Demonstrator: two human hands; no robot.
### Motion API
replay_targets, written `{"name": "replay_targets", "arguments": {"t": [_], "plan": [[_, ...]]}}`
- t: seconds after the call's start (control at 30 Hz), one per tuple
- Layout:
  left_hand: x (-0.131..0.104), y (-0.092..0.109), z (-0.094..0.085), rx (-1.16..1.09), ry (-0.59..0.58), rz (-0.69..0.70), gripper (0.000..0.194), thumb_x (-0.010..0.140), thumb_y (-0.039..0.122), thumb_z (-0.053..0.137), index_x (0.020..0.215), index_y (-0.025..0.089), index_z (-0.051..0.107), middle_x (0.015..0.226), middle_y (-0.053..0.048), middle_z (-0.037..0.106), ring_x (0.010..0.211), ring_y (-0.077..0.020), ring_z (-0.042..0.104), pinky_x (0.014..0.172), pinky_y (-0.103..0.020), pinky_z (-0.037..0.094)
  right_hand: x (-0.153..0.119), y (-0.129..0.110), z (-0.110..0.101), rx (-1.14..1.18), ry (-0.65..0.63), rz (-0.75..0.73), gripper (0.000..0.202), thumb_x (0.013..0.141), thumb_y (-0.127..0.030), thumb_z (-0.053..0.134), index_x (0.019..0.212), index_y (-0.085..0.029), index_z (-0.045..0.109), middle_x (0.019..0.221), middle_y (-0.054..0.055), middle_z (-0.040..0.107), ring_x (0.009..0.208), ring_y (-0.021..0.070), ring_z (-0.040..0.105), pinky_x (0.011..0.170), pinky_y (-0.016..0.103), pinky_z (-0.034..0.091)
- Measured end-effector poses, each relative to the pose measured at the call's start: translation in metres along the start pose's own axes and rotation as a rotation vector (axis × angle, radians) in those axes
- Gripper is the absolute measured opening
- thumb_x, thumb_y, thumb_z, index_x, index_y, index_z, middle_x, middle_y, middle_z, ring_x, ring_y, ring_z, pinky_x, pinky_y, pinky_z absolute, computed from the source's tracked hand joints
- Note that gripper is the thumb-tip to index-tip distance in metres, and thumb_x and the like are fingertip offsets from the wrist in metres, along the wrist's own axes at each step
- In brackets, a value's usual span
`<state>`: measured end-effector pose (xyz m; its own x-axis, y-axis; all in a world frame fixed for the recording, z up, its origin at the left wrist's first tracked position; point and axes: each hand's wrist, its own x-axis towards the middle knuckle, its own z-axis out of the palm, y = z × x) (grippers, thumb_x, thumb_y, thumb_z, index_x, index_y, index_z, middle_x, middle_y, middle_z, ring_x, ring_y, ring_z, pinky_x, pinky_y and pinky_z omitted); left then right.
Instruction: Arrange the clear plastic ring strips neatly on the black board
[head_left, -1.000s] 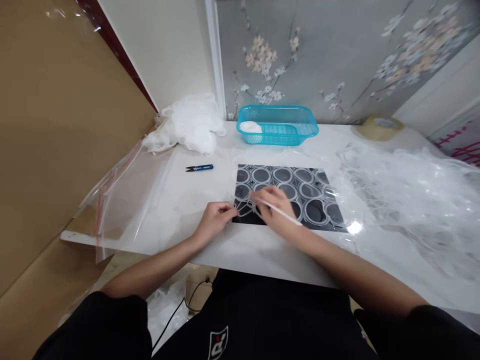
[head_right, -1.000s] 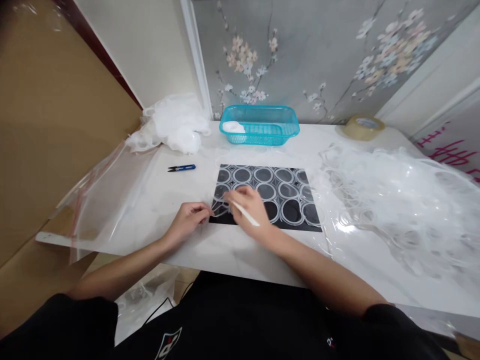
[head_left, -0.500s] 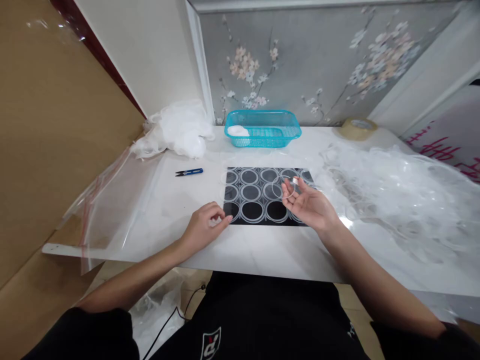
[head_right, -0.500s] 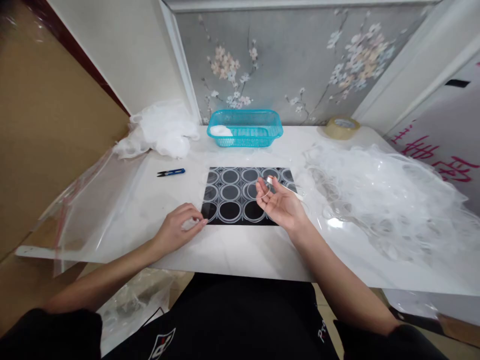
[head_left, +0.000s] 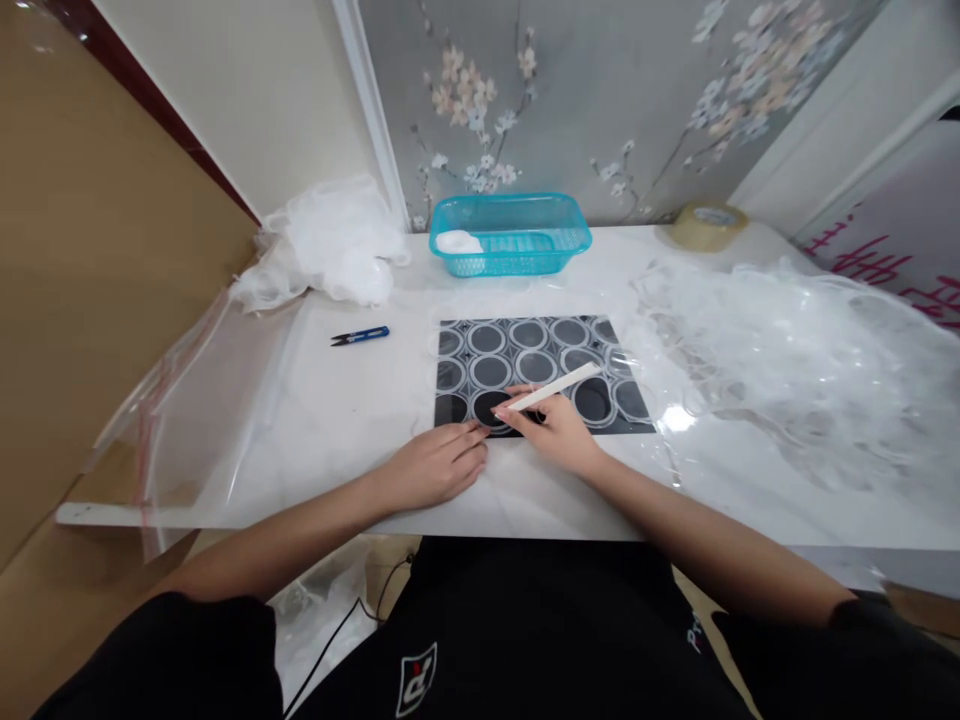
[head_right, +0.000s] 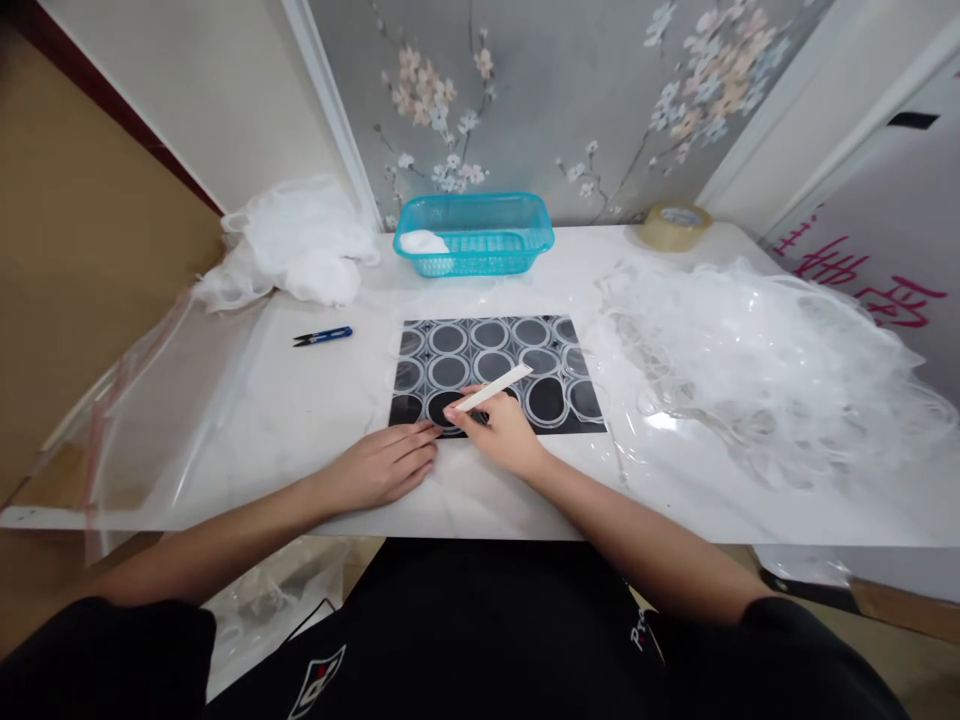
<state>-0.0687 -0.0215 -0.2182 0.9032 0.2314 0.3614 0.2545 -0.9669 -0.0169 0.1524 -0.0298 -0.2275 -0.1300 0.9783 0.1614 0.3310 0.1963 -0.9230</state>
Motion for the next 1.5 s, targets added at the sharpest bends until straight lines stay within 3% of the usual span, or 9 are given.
{"name": "replay_targets", "arguments": {"t": [0.43,0.73,0.83,0.93,1.07,1.2,1.3,1.4,1.5], "plan": [[0.001,0.000,0.001,0.020,-0.019,-0.005,0.023,0.096,0.019,0.045,0.107,0.007,0.061,0.114,-0.015,0.066,0.112,-0.0232,0.061,0.099,-0.035,0.049,-0.003,0.003,0.002,-0.138,-0.049,-0.051,0.020,0.087,-0.036,0.058,0.083,-0.025,0.075,0.093,0.006,0.074,0.110,0.0291,0.061,0.095,0.049,0.045],[0.000,0.001,0.004,-0.072,-0.062,-0.089,0.028,0.097,0.022,0.040,0.111,0.008,0.060,0.114,-0.016,0.066,0.112,-0.0237,0.060,0.098,-0.039,0.051,-0.014,0.001,0.003,-0.492,-0.226,-0.423,0.022,0.089,-0.018,0.049,0.095,-0.028,0.069,0.108,0.005,0.071,0.125,0.0260,0.050,0.104,0.048,0.038],[0.001,0.001,0.002,-0.088,-0.074,-0.100,0.025,0.097,0.023,0.042,0.107,0.010,0.060,0.117,-0.014,0.065,0.113,-0.0224,0.059,0.099,-0.036,0.050,0.007,-0.001,-0.014,-0.506,-0.045,-0.366,0.020,0.083,-0.016,0.054,0.091,-0.025,0.070,0.101,0.006,0.072,0.115,0.0274,0.057,0.098,0.044,0.043],[0.000,0.001,0.000,-0.094,-0.060,-0.100,0.023,0.096,0.022,0.042,0.106,0.010,0.060,0.119,-0.013,0.064,0.113,-0.0216,0.060,0.099,-0.035,0.050,0.033,-0.004,-0.051,-0.508,0.282,-0.250,0.024,0.090,-0.020,0.044,0.092,-0.016,0.068,0.096,0.013,0.070,0.101,0.0287,0.062,0.093,0.049,0.044],[-0.001,0.000,-0.002,-0.095,0.004,-0.067,0.020,0.094,0.020,0.046,0.103,0.009,0.060,0.115,-0.014,0.066,0.111,-0.0222,0.061,0.098,-0.035,0.051,0.032,-0.003,-0.091,-0.099,0.633,0.017,0.024,0.089,-0.038,0.055,0.083,-0.017,0.065,0.081,0.009,0.068,0.082,0.0234,0.066,0.082,0.043,0.050],[0.009,0.005,-0.004,-0.081,0.013,0.006,0.020,0.094,0.018,0.047,0.106,0.008,0.060,0.122,-0.016,0.062,0.116,-0.0239,0.058,0.102,-0.037,0.048,0.001,0.005,-0.096,0.727,0.500,0.341,0.017,0.074,-0.037,0.072,0.080,-0.024,0.062,0.080,0.001,0.069,0.086,0.0194,0.068,0.085,0.036,0.054],[0.026,0.010,-0.001,-0.077,-0.049,0.069,0.024,0.095,0.022,0.046,0.109,0.008,0.059,0.128,-0.017,0.058,0.119,-0.0260,0.055,0.101,-0.038,0.048,-0.013,0.005,-0.092,1.030,0.416,0.448,0.018,0.071,-0.036,0.076,0.080,-0.028,0.063,0.083,-0.001,0.070,0.089,0.0177,0.069,0.085,0.034,0.056],[0.044,0.011,0.008,-0.052,-0.064,0.115,0.028,0.094,0.024,0.047,0.111,0.005,0.059,0.127,-0.020,0.059,0.118,-0.0285,0.056,0.100,-0.039,0.049,-0.016,0.002,-0.086,1.023,0.361,0.363,0.018,0.072,-0.040,0.075,0.081,-0.028,0.064,0.087,-0.001,0.072,0.087,0.0175,0.069,0.087,0.035,0.055],[0.054,0.009,0.018,-0.017,-0.026,0.119,0.026,0.094,0.024,0.048,0.106,0.004,0.060,0.120,-0.020,0.062,0.113,-0.0283,0.059,0.096,-0.038,0.051,-0.017,0.003,-0.073,0.640,0.223,0.213,0.020,0.076,-0.043,0.072,0.084,-0.025,0.070,0.093,0.002,0.073,0.091,0.0205,0.069,0.090,0.039,0.052]]}}
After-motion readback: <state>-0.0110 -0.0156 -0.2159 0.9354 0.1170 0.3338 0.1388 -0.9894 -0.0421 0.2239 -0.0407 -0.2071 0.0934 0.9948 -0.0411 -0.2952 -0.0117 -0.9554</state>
